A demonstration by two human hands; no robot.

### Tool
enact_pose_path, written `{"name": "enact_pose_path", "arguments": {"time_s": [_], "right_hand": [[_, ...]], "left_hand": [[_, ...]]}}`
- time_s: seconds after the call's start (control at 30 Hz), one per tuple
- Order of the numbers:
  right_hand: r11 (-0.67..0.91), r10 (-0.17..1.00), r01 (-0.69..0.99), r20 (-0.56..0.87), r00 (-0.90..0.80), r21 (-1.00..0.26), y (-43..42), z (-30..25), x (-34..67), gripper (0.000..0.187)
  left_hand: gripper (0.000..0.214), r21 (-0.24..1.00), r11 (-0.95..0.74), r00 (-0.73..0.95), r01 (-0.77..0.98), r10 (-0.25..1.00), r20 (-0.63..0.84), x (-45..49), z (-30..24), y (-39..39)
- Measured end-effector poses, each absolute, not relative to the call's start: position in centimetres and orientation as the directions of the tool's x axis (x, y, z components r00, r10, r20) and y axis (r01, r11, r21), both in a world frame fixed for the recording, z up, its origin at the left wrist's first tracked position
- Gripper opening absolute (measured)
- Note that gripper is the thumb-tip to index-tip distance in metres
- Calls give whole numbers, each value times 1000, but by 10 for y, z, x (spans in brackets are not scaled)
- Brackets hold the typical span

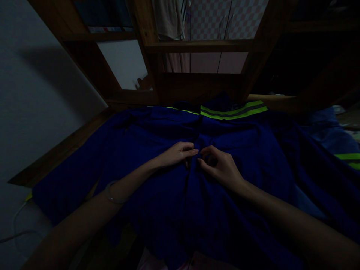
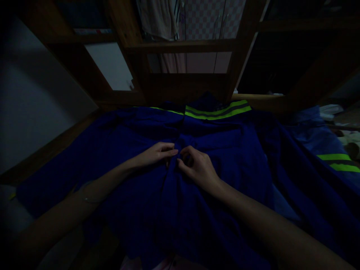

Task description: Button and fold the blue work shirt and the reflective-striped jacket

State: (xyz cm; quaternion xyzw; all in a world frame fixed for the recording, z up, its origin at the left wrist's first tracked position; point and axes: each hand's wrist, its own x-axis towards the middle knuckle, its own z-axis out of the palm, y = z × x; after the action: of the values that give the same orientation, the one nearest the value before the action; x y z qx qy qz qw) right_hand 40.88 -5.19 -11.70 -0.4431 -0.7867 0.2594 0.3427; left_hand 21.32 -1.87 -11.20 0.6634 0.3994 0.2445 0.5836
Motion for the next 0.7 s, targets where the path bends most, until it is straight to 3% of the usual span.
{"name": "enact_pose_path", "arguments": {"time_s": [0.27,0.43,0.53,0.63,0.7], "right_hand": [[435,886,496,261,-382,-751,-51,-116,412,17],[416,883,405,256,-393,-814,-49,-115,412,29],[327,905,391,165,-393,-860,-40,-102,430,32],[335,925,560,152,-348,-758,-32,-79,475,34],[398,911,743,329,-250,-538,-33,-67,516,30]], "left_hand": [[38,978,36,532,205,835,-142,213,-113,-17],[40,971,25,513,240,846,-149,205,-113,-9],[41,952,-19,486,305,863,-139,179,-104,-6],[42,823,-151,322,548,946,-41,128,-87,-16],[41,576,-194,174,794,981,91,86,-76,-32]]}}
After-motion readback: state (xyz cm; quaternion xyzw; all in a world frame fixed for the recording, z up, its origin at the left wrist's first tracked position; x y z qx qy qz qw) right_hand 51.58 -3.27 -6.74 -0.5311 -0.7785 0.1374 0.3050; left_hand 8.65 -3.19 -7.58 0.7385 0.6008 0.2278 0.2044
